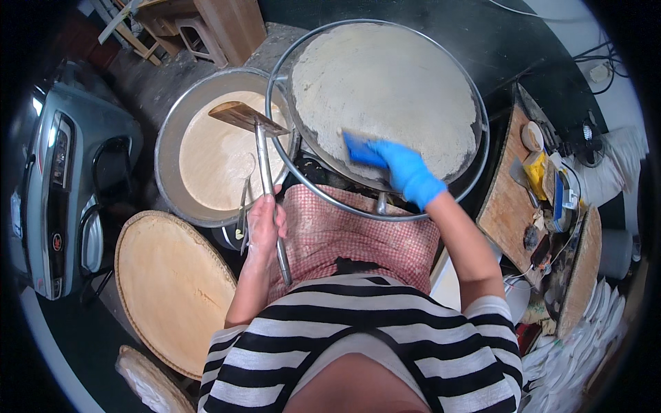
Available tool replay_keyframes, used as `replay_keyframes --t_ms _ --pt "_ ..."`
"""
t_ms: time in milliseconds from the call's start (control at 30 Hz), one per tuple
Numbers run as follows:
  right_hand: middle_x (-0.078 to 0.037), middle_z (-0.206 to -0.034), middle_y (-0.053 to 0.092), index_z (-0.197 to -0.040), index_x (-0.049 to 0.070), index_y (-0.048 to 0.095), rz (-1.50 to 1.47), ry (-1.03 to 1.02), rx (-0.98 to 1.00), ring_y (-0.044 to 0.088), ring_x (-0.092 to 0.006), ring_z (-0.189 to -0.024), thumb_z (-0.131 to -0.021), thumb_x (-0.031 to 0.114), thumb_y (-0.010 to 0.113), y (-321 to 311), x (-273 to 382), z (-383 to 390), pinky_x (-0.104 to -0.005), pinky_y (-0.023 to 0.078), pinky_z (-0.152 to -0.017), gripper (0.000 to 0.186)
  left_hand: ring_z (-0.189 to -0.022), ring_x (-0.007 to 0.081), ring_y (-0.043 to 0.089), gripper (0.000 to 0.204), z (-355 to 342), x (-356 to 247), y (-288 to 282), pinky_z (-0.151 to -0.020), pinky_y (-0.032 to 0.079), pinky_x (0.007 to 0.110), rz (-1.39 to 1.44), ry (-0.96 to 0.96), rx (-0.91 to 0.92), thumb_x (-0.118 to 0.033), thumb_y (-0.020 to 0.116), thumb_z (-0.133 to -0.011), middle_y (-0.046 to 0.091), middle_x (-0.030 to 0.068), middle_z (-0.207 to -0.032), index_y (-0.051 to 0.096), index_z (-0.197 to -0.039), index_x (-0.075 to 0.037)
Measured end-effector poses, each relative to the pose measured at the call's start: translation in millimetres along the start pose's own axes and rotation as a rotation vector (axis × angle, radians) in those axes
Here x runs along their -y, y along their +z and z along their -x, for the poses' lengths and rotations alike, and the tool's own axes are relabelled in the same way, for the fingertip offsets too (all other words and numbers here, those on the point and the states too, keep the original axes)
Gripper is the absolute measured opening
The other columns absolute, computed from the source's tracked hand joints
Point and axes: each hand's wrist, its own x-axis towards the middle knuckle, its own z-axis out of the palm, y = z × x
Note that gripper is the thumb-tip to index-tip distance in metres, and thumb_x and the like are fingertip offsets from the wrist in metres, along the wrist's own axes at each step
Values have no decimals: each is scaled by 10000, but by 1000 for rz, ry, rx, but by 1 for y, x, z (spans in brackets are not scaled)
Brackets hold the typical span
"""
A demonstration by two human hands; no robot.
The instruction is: The person ladles batter onto a hot griddle, spreads it into a thin round crepe using a wooden spreader, cooks it, then lifts and folds it with a blue spatula before placing it on a woven tray. The process is repeated multiple times.
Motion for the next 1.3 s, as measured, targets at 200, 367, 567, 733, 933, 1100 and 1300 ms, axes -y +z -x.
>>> replay_keyframes --t_ms 200,367,567,733,933,1100,1300 --pt "-163 -1033 599 -1101 158 588 312 -165 151 579 -347 -925 -799 107 501 -8 -12 -51 -393 461 -809 318 -379 66 347 346 5 -4 -2 -358 301 195 39 18 0 -290 392 -951 390 -15 -521 479 -1163 -31" --pt "-154 -1006 613 -1049 152 622 244 -135 202 605 -323 -879 -826 217 487 -17 -22 -20 -359 479 -792 269 -378 69 348 354 4 -3 -1 -359 305 195 46 12 -28 -304 398 -949 389 -14 -520 485 -1157 -31" --pt "-142 -1020 620 -1039 78 624 -13 59 159 608 -280 -889 -834 176 501 -13 -36 38 -328 471 -815 258 -383 69 354 354 4 1 2 -354 305 193 10 -28 -31 -305 361 -958 379 -16 -530 474 -1161 -36" --pt "-140 -1099 584 -1091 91 594 295 -122 10 575 -291 -959 -839 133 482 -4 -38 91 -341 445 -867 279 -376 66 347 343 1 5 6 -351 310 195 13 -41 -15 -289 363 -959 369 -17 -517 475 -1167 -41" --pt "-152 -1169 545 -1138 106 564 313 54 -272 540 -293 -1040 -836 74 472 -5 -59 134 -346 401 -945 318 -373 69 347 354 0 6 10 -349 309 196 8 -19 5 -297 371 -956 367 -15 -513 475 -1168 -32" --pt "-200 -1153 517 -1181 71 508 421 251 -373 520 -347 -1035 -789 -3 451 10 -80 137 -386 422 -910 403 -375 69 352 356 0 5 13 -351 308 196 6 -24 19 -294 367 -957 371 -15 -514 472 -1171 -29" --pt "-201 -1146 506 -1177 63 497 585 188 -160 516 -350 -1028 -772 30 477 54 -51 143 -393 438 -881 407 -371 69 349 351 -1 7 18 -347 307 195 7 -31 34 -279 359 -958 374 -17 -514 461 -1181 -29"
